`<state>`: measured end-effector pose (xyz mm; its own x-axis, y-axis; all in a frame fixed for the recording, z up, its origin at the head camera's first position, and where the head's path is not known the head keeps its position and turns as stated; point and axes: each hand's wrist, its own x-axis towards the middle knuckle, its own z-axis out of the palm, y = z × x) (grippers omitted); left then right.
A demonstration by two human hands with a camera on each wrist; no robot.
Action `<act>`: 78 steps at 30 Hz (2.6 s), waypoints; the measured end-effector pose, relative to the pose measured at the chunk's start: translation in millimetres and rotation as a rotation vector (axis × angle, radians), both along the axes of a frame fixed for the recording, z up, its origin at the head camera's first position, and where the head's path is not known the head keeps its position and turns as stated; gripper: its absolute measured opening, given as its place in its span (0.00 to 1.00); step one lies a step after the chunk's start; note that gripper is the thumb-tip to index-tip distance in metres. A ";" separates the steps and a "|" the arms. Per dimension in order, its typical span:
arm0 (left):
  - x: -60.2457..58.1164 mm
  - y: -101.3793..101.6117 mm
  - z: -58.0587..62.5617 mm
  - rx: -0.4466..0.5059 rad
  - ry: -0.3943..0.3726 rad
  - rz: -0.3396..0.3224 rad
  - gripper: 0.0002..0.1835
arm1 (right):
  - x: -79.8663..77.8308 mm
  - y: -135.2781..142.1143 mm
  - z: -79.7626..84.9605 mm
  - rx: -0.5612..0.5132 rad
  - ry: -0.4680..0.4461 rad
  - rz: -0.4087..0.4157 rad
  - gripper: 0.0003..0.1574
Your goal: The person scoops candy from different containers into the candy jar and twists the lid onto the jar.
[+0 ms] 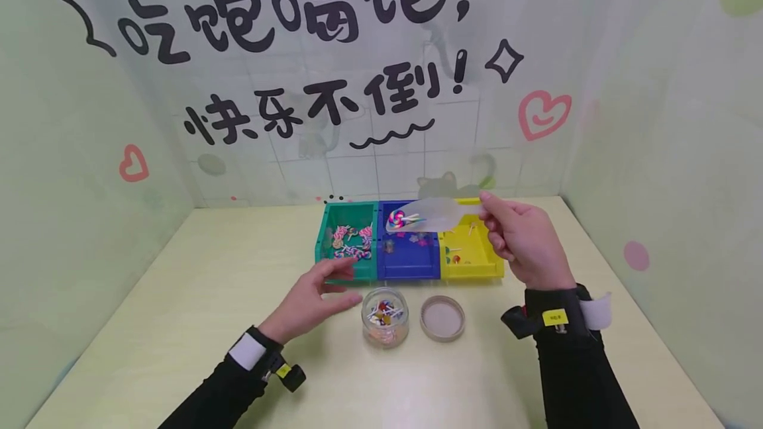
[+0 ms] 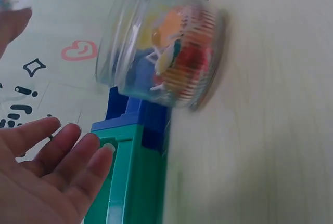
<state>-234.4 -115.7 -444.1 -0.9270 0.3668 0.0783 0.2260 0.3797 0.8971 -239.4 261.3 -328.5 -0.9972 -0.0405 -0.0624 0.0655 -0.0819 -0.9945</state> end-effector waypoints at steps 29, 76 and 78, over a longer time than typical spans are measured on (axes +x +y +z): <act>9.3 31.0 -25.2 -0.173 -0.077 -0.147 0.49 | -4.0 3.2 -6.9 0.332 -0.006 0.076 0.22; 5.9 29.7 -27.0 -0.158 -0.114 -0.154 0.48 | -4.2 -10.3 -11.4 0.376 -0.001 0.048 0.22; 5.8 29.9 -26.2 -0.166 -0.107 -0.155 0.48 | -4.4 -8.6 -12.0 0.351 -0.008 0.033 0.22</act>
